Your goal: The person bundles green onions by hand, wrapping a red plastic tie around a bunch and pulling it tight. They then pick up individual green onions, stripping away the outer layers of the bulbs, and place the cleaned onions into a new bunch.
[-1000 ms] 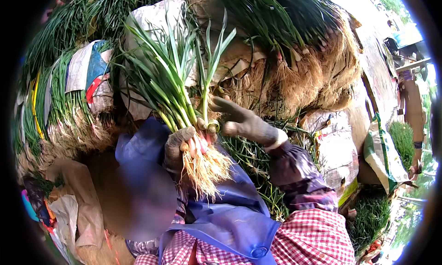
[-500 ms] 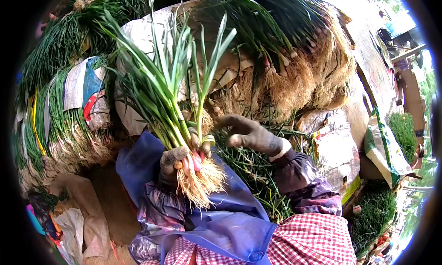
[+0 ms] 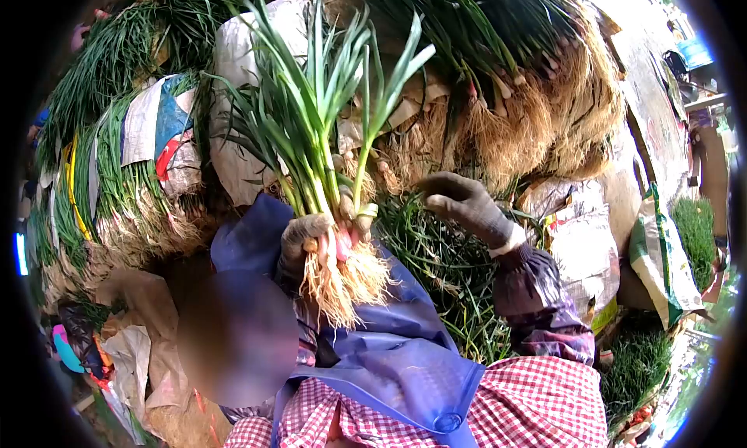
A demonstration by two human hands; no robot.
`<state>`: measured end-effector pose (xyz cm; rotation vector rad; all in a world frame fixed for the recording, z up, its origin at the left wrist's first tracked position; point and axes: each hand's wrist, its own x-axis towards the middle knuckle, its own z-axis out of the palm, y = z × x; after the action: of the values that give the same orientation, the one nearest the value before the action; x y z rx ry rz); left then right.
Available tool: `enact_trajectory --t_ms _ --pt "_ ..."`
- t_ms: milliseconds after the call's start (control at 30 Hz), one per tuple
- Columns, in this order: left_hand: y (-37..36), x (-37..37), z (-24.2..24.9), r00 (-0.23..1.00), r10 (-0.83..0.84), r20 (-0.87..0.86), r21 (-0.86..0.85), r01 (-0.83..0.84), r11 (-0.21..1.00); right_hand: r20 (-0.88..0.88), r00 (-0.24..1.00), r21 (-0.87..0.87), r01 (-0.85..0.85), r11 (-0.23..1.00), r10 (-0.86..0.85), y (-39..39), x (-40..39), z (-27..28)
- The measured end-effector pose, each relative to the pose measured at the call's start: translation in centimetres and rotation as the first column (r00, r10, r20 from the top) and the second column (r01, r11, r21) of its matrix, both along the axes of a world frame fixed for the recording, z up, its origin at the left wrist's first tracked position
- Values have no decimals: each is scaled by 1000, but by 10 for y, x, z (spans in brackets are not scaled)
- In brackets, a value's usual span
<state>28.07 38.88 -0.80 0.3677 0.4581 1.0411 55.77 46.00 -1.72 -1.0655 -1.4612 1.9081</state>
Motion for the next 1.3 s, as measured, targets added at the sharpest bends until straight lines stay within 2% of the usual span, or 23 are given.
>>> enact_trajectory --t_ms 133,167,233,267,333,400,500,533,567,600,633,667,700,733,767,833,933,967,1067,1100,1167,1200,1300 --pt "-1 2 -11 995 96 -17 -22 -96 995 -189 968 172 -135 976 167 5 -44 3" --pt "-1 7 -1 989 141 -44 -16 -142 990 -185 952 214 -204 955 245 7 -55 -1" --pt "2 -6 7 992 49 -112 -11 -51 999 -113 901 272 -376 886 418 10 -78 -12" --pt "4 -11 9 990 5 -144 -8 -6 1000 -264 917 249 -236 939 300 -1 -88 -17" --pt "5 -13 14 957 24 -288 -14 -29 999 81 948 404 -314 859 308 5 -83 -11" --pt "5 -1 18 944 98 -314 -64 -124 990 188 975 510 -199 837 117 3 -77 -1" --pt "7 -8 16 924 -17 -382 -50 -3 999 -50 975 288 -193 938 216 1 -59 21" --pt "9 -2 17 975 -6 -223 -35 -2 999 -67 988 194 -127 973 143 3 -46 33" --pt "10 4 16 998 3 -56 -18 -4 1000 -283 959 -102 -62 993 31 10 -30 31" --pt "10 -2 15 994 -28 -106 -7 27 1000 -215 971 -126 -130 983 101 17 -13 32" --pt "8 1 19 1000 -19 -19 -5 19 1000 -145 975 -152 -190 970 168 23 0 38" --pt "7 5 30 999 -1 -47 -4 1 1000 161 968 332 -235 914 191 28 3 28" --pt "8 6 41 997 17 -75 -3 -17 1000 508 857 441 -347 828 88 36 25 29" --pt "14 3 37 998 -11 64 97 5 995 630 737 620 -285 731 -246 50 36 35" --pt "16 1 35 995 -12 104 126 -2 992 620 542 770 -280 574 -568 68 45 43" --pt "19 7 34 994 27 107 111 -39 993 343 383 934 -40 355 -858 100 66 51" --pt "24 22 27 992 98 83 30 -101 994 590 222 807 -137 574 -776 149 82 37" --pt "28 26 23 990 110 87 12 -112 994 593 224 803 -104 586 -773 148 81 40" --pt "39 32 10 983 135 122 -7 -135 991 443 341 876 31 481 -829 145 69 41" --pt "41 33 4 980 144 135 -19 -143 990 531 325 819 42 572 -783 141 65 49" --pt "45 36 -3 976 154 154 -39 -150 988 486 254 858 44 512 -836 142 70 38" --pt "47 36 -4 973 158 168 -54 -151 987 549 198 829 -5 560 -812 144 71 33" --pt "49 36 -8 965 175 196 -80 -162 984 486 347 859 -19 512 -802 127 53 45"
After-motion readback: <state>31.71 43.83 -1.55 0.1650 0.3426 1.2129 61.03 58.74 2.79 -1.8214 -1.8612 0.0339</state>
